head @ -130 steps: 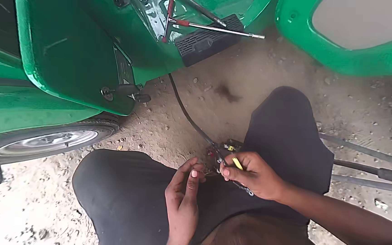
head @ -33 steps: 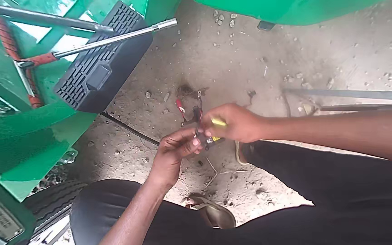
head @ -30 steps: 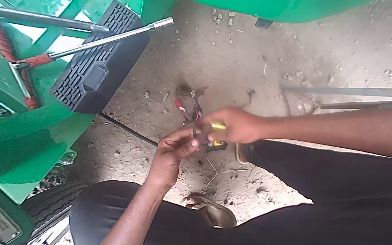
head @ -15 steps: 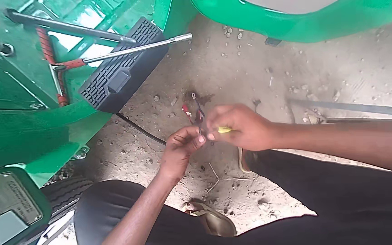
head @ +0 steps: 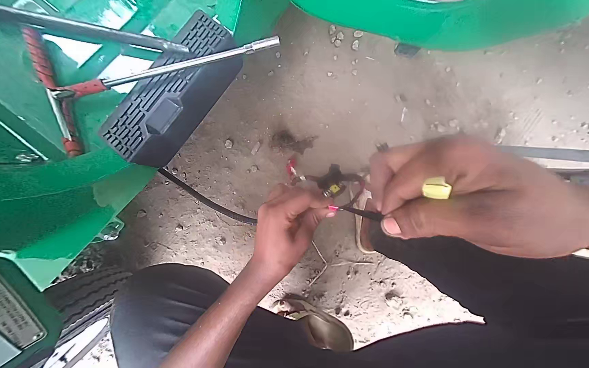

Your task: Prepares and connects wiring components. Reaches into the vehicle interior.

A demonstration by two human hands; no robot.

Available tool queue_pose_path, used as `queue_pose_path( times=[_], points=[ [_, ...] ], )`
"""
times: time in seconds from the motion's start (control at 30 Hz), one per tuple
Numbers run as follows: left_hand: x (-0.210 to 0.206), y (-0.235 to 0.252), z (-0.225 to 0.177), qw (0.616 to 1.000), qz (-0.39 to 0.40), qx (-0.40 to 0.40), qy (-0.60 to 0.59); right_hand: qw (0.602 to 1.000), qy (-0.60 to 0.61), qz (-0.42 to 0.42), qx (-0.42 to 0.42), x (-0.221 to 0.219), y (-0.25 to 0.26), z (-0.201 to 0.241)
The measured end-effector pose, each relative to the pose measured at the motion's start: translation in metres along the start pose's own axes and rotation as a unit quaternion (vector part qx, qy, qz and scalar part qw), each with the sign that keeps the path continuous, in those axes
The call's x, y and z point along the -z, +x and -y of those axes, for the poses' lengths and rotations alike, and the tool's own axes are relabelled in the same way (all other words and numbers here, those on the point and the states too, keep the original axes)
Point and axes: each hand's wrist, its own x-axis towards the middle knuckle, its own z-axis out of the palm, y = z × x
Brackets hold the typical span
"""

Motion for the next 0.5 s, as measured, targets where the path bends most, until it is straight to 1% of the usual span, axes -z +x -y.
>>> queue_pose_path(
  times=[0.03, 0.07, 0.1, 0.17, 0.23, 0.27, 0.3, 0.33, 0.37, 0.4, 0.43, 0.47, 0.5],
  points=[
    [-0.001, -0.001, -0.003, 1.0, 0.0, -0.003, 0.013, 0.999, -0.029, -0.006, 0.023, 0.003, 0.0, 0.004],
    [-0.001, -0.002, -0.003, 1.0, 0.005, -0.002, 0.018, 0.995, -0.083, -0.016, 0.056, 0.006, 0.003, 0.006],
    [-0.003, -0.004, -0.002, 1.0, 0.016, 0.004, 0.008, 0.981, -0.161, -0.026, 0.103, 0.007, 0.008, 0.006],
    [-0.006, -0.009, 0.001, 0.999, 0.042, 0.012, -0.022, 0.931, -0.311, -0.05, 0.182, 0.011, 0.024, 0.002],
    [-0.011, -0.012, 0.001, 0.998, 0.056, 0.006, -0.037, 0.898, -0.381, -0.083, 0.202, 0.017, 0.042, -0.003],
    [-0.013, -0.016, 0.0, 0.997, 0.062, 0.005, -0.043, 0.895, -0.388, -0.111, 0.19, 0.02, 0.05, -0.006],
    [-0.014, -0.019, -0.001, 0.997, 0.062, 0.006, -0.051, 0.899, -0.382, -0.137, 0.164, 0.025, 0.059, -0.011],
    [-0.014, -0.021, -0.001, 0.997, 0.055, 0.01, -0.059, 0.914, -0.35, -0.159, 0.128, 0.03, 0.067, -0.017],
    [-0.012, -0.023, -0.002, 0.997, 0.044, 0.014, -0.069, 0.943, -0.272, -0.168, 0.089, 0.031, 0.071, -0.025],
    [-0.008, -0.024, -0.003, 0.996, 0.036, 0.018, -0.079, 0.974, -0.159, -0.152, 0.054, 0.029, 0.072, -0.032],
    [-0.004, -0.025, -0.004, 0.996, 0.029, 0.019, -0.088, 0.992, -0.054, -0.111, 0.029, 0.025, 0.069, -0.039],
    [-0.001, -0.025, -0.005, 0.995, 0.024, 0.021, -0.099, 0.998, 0.008, -0.067, 0.014, 0.019, 0.064, -0.047],
    [0.002, -0.025, -0.005, 0.994, 0.017, 0.023, -0.11, 0.999, 0.034, -0.024, 0.005, 0.012, 0.059, -0.053]
  ],
)
